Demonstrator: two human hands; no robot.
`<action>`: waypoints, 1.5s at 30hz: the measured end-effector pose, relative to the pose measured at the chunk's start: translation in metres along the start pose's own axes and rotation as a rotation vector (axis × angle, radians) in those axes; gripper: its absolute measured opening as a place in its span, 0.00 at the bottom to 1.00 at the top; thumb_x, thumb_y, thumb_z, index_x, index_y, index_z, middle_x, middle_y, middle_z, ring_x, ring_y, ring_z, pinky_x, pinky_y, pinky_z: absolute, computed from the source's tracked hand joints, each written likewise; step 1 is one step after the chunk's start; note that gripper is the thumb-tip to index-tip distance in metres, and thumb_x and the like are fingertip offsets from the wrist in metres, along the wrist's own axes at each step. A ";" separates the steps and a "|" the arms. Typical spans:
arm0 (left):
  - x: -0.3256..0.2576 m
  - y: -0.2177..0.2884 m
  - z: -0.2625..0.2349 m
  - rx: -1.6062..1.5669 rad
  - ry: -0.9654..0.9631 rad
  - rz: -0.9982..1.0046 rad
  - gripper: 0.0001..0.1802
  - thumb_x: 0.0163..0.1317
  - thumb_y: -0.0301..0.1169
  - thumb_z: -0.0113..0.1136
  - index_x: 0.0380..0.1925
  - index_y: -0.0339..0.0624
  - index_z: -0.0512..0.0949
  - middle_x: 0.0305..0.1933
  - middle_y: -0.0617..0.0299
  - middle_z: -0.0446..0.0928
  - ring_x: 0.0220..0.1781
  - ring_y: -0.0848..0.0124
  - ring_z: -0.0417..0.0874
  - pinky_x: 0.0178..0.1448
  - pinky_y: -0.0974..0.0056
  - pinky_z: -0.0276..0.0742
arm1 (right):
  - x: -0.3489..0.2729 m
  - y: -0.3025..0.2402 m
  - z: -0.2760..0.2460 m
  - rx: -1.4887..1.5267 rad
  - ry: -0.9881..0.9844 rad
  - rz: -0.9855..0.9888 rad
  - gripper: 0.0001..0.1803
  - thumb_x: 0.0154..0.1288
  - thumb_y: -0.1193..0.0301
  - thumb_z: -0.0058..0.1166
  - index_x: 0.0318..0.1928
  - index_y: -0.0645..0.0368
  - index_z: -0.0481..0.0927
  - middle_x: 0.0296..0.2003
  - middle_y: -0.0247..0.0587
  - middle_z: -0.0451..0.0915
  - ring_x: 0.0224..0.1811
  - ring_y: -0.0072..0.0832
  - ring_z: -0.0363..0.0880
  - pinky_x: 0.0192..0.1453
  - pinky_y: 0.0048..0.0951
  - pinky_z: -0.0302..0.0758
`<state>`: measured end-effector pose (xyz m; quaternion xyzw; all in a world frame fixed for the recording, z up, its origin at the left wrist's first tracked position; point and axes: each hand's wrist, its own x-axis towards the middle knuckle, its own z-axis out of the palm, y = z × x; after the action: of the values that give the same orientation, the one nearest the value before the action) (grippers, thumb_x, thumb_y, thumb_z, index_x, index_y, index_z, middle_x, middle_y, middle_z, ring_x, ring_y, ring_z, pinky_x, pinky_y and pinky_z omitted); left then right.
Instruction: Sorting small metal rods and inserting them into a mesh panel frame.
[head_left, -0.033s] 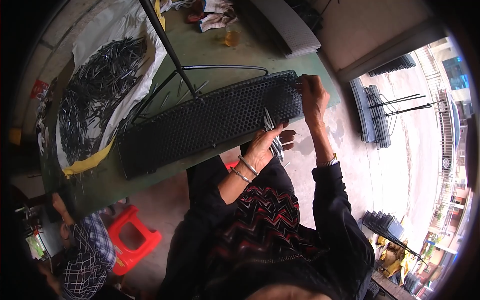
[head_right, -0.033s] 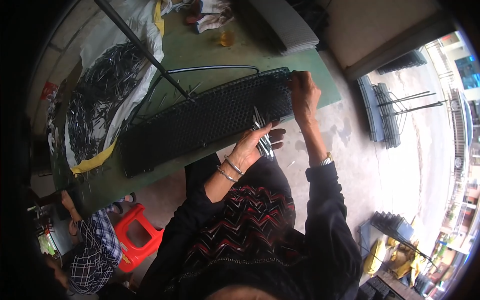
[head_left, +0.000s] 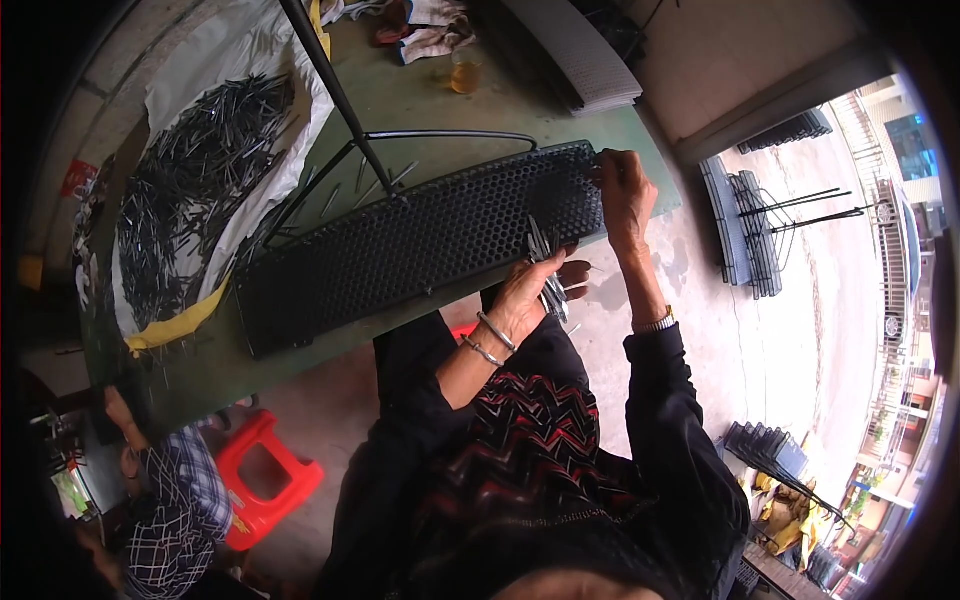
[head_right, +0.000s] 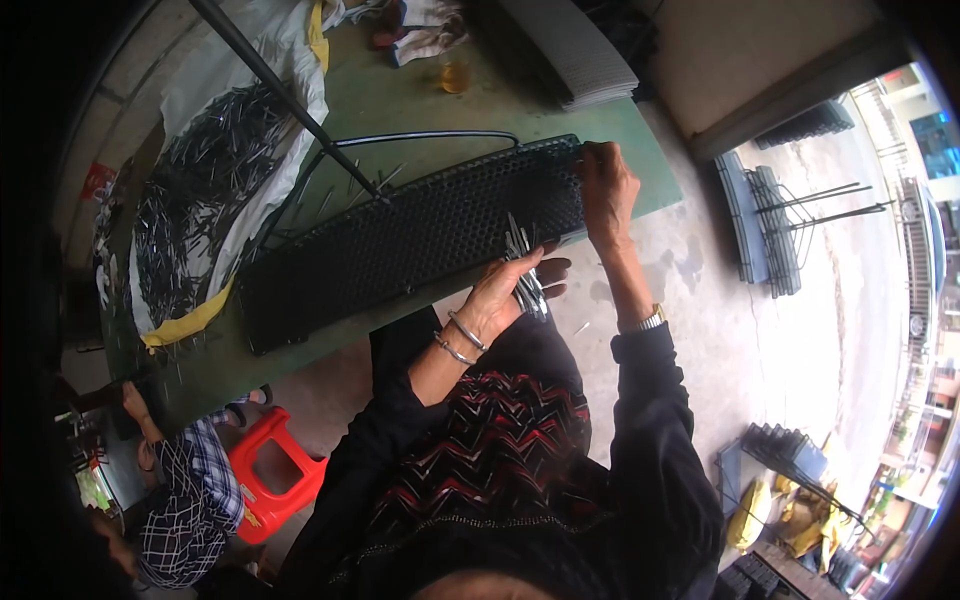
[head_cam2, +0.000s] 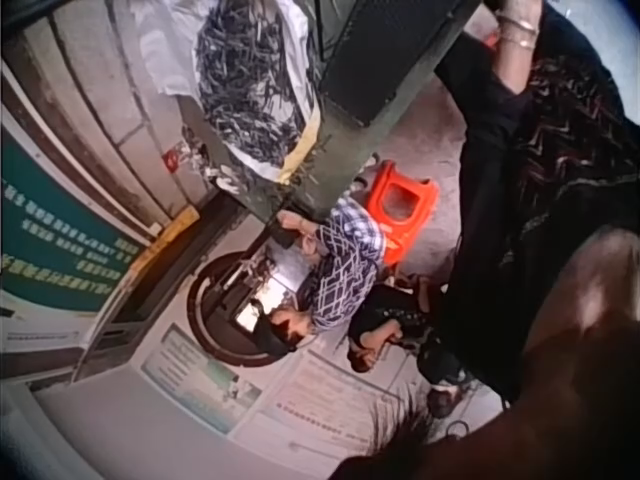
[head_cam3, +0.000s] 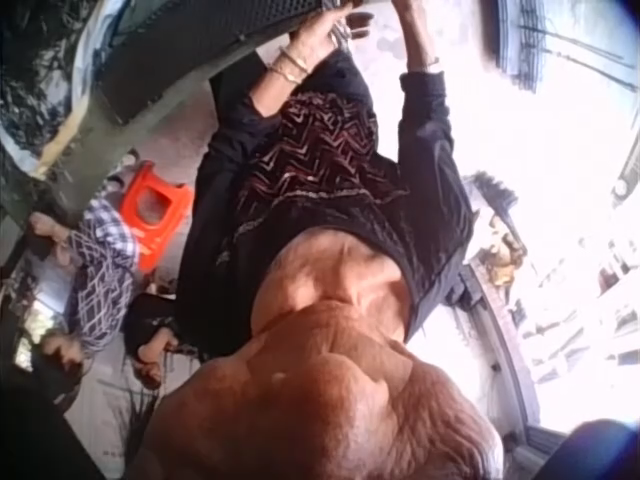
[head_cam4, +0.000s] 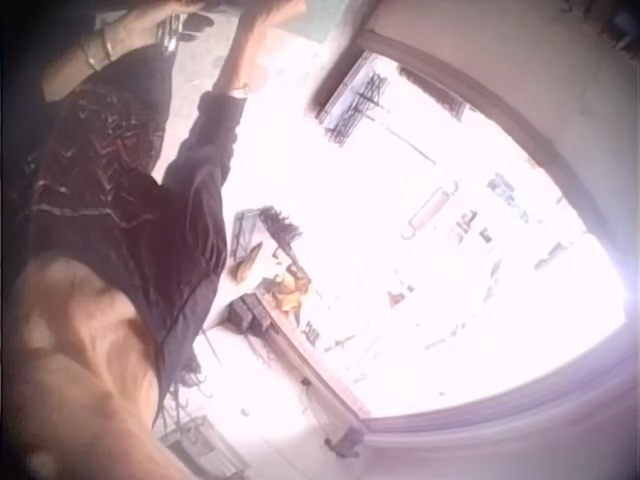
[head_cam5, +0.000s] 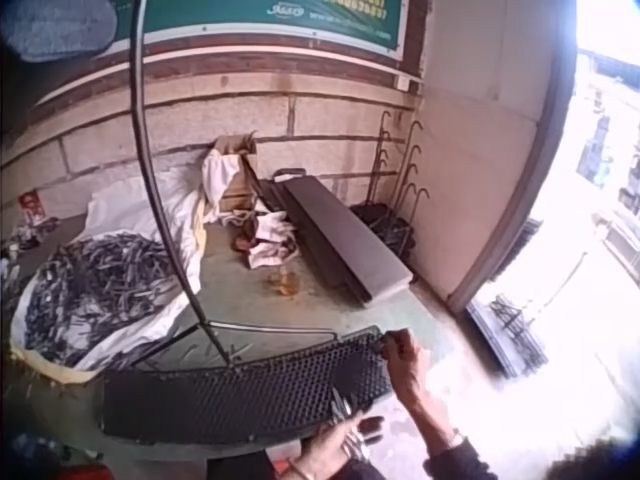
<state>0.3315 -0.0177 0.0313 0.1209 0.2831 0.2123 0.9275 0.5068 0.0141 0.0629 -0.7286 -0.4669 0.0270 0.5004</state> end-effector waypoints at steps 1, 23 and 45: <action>0.001 -0.001 -0.003 -0.022 -0.003 0.006 0.17 0.66 0.35 0.54 0.50 0.36 0.75 0.43 0.49 0.80 0.44 0.62 0.83 0.47 0.55 0.81 | 0.001 0.004 0.001 0.000 -0.001 -0.001 0.06 0.65 0.72 0.52 0.37 0.63 0.77 0.27 0.43 0.84 0.30 0.28 0.85 0.34 0.25 0.78; -0.007 0.000 0.001 -0.045 -0.002 -0.036 0.17 0.65 0.41 0.57 0.44 0.39 0.75 0.21 0.71 0.62 0.19 0.81 0.59 0.26 0.73 0.57 | 0.003 0.005 -0.007 -0.112 -0.055 -0.189 0.04 0.64 0.75 0.52 0.37 0.62 0.79 0.28 0.39 0.83 0.30 0.24 0.84 0.36 0.24 0.77; -0.013 0.007 0.009 0.015 -0.008 -0.025 0.17 0.67 0.41 0.54 0.45 0.37 0.75 0.20 0.73 0.59 0.18 0.83 0.56 0.25 0.74 0.56 | 0.002 0.006 -0.003 -0.408 -0.169 -0.284 0.06 0.58 0.72 0.57 0.37 0.54 0.82 0.38 0.38 0.77 0.37 0.38 0.78 0.41 0.34 0.73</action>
<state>0.3247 -0.0184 0.0466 0.1251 0.2824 0.1982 0.9302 0.5134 0.0124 0.0608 -0.7368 -0.6003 -0.0776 0.3012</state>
